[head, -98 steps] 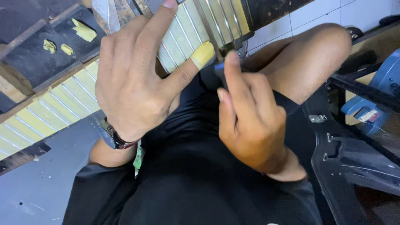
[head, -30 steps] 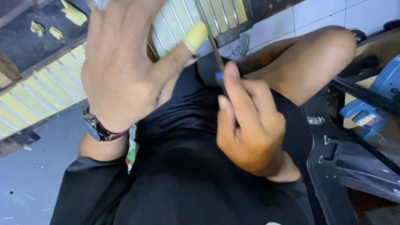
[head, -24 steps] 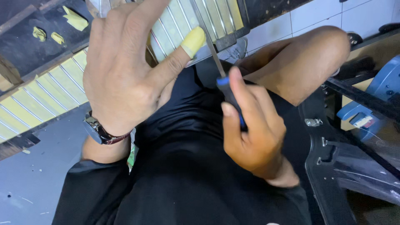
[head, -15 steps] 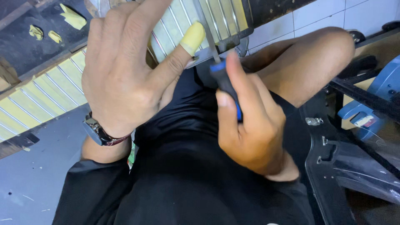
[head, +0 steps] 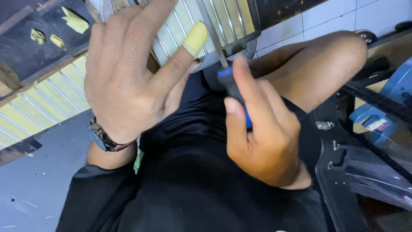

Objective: The person uses a screwdriver to scrape the surface of a guitar fretboard clamped in a vise. They hold the neck with their left hand and repeatedly scrape along the frets with the screwdriver in their right hand.

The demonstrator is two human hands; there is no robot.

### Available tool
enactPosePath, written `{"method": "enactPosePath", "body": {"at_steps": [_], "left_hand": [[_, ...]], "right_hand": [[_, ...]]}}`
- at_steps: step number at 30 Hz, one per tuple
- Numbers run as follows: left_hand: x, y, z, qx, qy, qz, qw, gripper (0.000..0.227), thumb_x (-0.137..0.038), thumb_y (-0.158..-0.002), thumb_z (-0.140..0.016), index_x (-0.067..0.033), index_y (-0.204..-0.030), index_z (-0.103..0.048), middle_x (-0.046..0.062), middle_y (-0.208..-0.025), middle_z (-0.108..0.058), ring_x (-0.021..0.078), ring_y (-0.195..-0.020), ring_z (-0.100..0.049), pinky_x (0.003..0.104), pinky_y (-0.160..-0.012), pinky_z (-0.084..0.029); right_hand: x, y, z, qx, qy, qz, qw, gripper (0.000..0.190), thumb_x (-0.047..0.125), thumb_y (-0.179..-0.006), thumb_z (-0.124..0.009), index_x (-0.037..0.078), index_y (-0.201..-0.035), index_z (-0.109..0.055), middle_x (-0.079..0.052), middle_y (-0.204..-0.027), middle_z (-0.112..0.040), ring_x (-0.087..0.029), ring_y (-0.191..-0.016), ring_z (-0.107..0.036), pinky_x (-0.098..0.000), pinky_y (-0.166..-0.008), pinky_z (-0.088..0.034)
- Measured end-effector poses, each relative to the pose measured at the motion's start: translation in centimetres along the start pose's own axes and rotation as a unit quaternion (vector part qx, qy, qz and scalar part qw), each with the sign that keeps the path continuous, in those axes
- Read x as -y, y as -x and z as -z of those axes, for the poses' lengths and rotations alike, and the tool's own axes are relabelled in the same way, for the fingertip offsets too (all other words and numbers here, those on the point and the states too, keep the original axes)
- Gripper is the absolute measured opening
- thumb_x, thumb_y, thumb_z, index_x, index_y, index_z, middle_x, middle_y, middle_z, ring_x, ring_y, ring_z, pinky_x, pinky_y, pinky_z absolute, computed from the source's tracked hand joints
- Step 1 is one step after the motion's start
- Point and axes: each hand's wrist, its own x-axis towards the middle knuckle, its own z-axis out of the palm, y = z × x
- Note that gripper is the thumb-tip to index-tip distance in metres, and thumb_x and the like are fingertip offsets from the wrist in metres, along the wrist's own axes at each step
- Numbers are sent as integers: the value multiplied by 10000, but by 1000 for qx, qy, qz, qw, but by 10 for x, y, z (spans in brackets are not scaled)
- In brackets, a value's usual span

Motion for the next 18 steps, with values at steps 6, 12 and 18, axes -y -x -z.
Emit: {"method": "enactPosePath", "body": {"at_steps": [6, 12, 18], "left_hand": [[10, 13, -7, -10, -32, -48, 998, 351, -291, -1301, -652, -207, -1600, -489, 308, -1511, -647, 509, -1136, -762, 546, -838, -504], [9, 8, -4, -11, -45, -58, 997, 323, -272, -1269, -685, -156, -1542, -559, 321, -1480, -637, 507, -1111, -777, 523, -796, -508], [-3, 0, 3, -5, -12, -12, 1000, 341, -325, -1237, -744, -11, -1350, -677, 279, -1466, -644, 480, -1135, -746, 517, -817, -487]], "right_hand": [[-3, 31, 5, 6, -25, -19, 999, 388, 54, -1139, -512, -188, -1442, -526, -263, -1140, -733, -326, -916, -715, -410, -885, -609], [-1, 25, 4, 12, 8, -15, 1000, 394, 54, -1121, -536, -199, -1424, -539, -275, -1129, -731, -350, -872, -704, -434, -830, -600], [2, -2, 1, 5, -41, -16, 999, 400, 75, -1174, -466, -164, -1494, -492, -284, -1238, -723, -337, -973, -701, -435, -955, -598]]}}
